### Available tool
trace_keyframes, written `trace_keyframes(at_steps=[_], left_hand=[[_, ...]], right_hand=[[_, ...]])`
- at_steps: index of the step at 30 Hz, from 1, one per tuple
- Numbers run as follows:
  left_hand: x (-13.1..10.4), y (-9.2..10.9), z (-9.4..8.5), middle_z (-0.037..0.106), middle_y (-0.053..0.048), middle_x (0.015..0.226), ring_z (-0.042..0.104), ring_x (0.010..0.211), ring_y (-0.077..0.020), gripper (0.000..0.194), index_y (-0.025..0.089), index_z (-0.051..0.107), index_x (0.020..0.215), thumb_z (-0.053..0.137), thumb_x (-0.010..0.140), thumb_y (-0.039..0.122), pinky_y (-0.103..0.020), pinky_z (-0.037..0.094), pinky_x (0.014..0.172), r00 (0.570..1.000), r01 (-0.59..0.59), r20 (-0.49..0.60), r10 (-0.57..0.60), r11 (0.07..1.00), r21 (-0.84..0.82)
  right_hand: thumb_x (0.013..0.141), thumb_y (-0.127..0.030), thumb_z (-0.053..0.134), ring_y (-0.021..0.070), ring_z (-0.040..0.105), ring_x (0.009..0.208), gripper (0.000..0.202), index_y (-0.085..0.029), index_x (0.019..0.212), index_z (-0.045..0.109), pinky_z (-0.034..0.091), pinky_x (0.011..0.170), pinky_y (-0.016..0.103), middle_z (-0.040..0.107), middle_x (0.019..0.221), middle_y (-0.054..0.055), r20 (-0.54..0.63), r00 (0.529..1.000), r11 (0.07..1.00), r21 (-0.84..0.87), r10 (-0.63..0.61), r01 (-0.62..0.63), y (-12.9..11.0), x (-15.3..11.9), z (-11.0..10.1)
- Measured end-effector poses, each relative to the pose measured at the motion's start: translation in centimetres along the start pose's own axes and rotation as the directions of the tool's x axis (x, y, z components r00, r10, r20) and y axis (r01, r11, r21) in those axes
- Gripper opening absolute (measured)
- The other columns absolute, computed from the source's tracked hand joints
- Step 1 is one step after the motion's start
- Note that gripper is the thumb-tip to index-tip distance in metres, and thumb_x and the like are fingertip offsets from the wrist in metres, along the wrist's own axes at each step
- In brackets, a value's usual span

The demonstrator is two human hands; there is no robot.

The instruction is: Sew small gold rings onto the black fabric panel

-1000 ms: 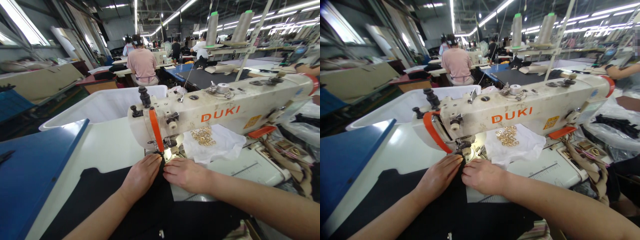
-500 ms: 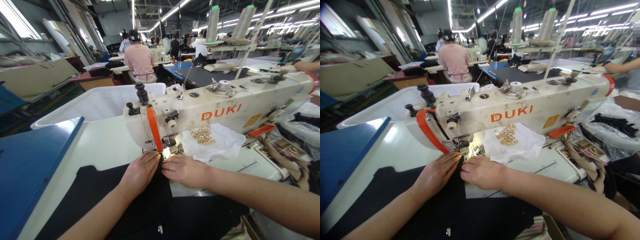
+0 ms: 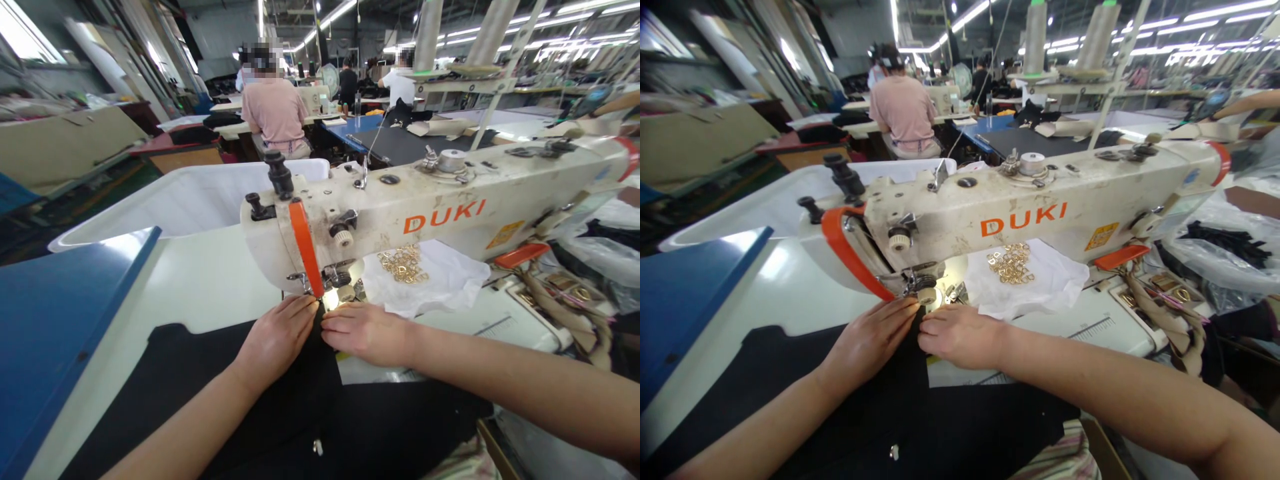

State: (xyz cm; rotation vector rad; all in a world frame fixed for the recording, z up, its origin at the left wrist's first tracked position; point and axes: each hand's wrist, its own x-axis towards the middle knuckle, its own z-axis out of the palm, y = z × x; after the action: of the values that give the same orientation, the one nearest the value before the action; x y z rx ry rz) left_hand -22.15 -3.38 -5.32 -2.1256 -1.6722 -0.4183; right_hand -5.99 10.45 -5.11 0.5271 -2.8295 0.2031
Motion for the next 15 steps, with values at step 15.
trace_keyframes(at_steps=[15], left_hand=[[0.1,0.4,0.0,0.066,-0.011,0.102,0.061,0.097,-0.0212,0.021,0.009,0.060,0.103,0.043,0.091,0.016,-0.038,0.054,0.088,0.996,0.083,-0.008,-0.084,0.995,-0.048]], right_hand=[[0.083,-0.016,0.054,0.0186,0.061,0.085,0.015,-0.016,0.086,0.068,0.048,0.077,0.030,0.067,0.089,0.006,-0.135,0.745,0.743,0.304,0.653,-0.596,0.4,1.4,-0.6]])
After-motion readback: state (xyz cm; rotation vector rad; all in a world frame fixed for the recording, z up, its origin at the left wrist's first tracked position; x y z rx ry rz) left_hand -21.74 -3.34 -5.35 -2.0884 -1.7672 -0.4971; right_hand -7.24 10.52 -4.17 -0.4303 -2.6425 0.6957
